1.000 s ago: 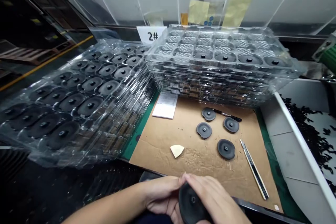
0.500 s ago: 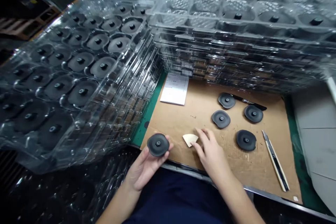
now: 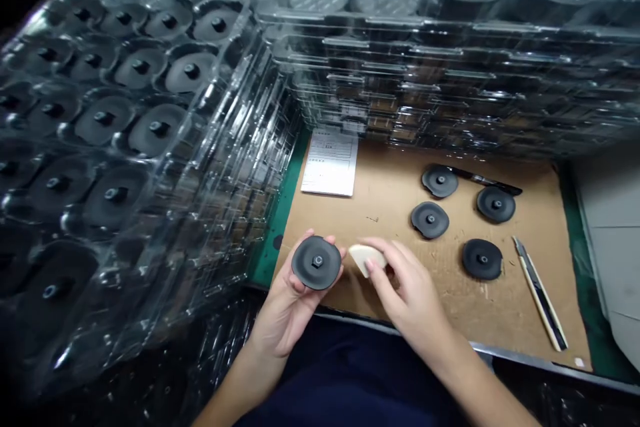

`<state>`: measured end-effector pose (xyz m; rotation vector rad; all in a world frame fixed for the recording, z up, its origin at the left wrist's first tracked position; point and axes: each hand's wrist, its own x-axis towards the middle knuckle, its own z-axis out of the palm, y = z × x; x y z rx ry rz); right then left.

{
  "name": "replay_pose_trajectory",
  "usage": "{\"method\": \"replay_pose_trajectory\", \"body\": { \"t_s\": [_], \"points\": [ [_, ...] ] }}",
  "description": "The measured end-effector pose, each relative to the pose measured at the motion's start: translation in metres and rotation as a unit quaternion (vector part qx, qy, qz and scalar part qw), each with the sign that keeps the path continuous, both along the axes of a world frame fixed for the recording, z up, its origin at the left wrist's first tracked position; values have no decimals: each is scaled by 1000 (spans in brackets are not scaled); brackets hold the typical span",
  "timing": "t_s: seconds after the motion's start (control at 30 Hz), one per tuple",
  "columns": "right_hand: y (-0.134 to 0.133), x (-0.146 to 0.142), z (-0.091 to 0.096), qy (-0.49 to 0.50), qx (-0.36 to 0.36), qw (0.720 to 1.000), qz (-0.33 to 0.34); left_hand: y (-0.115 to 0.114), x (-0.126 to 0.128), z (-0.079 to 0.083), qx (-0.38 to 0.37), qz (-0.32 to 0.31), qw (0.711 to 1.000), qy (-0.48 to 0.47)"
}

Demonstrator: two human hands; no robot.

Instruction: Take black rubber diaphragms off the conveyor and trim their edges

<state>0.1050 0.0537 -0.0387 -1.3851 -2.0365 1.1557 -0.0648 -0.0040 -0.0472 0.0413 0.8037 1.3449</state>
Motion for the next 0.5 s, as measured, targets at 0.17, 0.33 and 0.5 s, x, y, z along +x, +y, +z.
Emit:
{"method": "replay_pose_trajectory", "body": {
  "t_s": [0.17,0.33,0.5],
  "points": [
    [0,-25,43,99,102,988,65,6,9,7,-32,-40,998,34],
    [2,-25,48,94,82,985,119,8,20,12,-30,-25,998,52],
    [-6,-4,51,112,178,971,109,9,32,22,7,-78,996,38]
  ]
}}
